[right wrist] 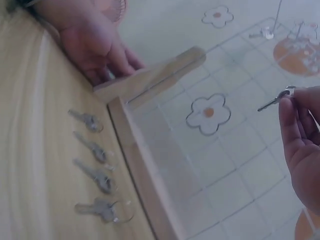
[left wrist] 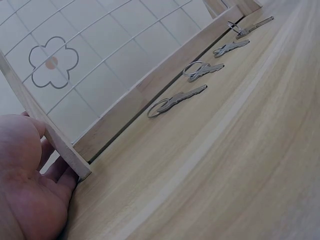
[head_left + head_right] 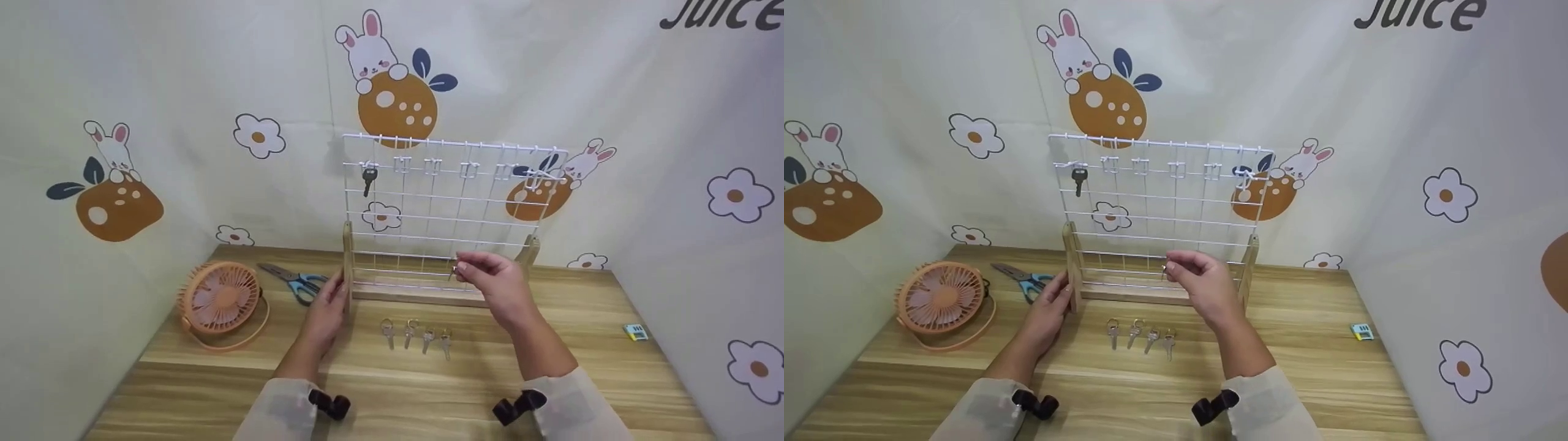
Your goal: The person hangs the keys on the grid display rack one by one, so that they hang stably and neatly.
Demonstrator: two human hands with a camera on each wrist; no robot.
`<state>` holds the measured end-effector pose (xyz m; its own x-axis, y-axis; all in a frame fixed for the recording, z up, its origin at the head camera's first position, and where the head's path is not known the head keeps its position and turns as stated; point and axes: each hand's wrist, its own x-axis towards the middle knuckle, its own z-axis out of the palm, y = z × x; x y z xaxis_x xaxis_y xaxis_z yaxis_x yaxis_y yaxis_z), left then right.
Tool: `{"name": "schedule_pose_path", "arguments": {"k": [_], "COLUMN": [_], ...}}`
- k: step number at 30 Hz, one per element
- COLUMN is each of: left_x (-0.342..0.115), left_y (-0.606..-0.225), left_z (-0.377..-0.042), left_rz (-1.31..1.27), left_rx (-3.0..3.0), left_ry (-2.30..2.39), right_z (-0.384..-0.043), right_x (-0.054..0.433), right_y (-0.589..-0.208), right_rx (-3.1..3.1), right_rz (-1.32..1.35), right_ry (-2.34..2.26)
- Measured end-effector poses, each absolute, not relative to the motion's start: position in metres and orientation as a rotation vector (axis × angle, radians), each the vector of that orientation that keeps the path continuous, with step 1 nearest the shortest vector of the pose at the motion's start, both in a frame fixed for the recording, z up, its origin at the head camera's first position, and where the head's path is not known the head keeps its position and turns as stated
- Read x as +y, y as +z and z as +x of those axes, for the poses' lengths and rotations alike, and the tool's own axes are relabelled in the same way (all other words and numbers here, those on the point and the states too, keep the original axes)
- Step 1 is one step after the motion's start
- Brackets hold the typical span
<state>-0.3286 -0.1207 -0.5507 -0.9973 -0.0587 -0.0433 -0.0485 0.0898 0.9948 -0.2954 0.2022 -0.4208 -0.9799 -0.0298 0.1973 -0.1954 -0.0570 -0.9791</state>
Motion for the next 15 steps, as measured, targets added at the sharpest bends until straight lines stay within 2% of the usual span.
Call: {"name": "schedule_pose_path", "arguments": {"k": [15], "left_x": [-0.122], "left_y": [-0.551], "left_z": [-0.329], "left_rz": [0.094], "left_rx": [-2.319], "left_ry": [-2.119], "right_z": [-0.308], "right_x": [0.147], "right_y": [-0.333], "right_rx": [-2.026], "right_rz": [0.438], "right_ry": [2.187]}}
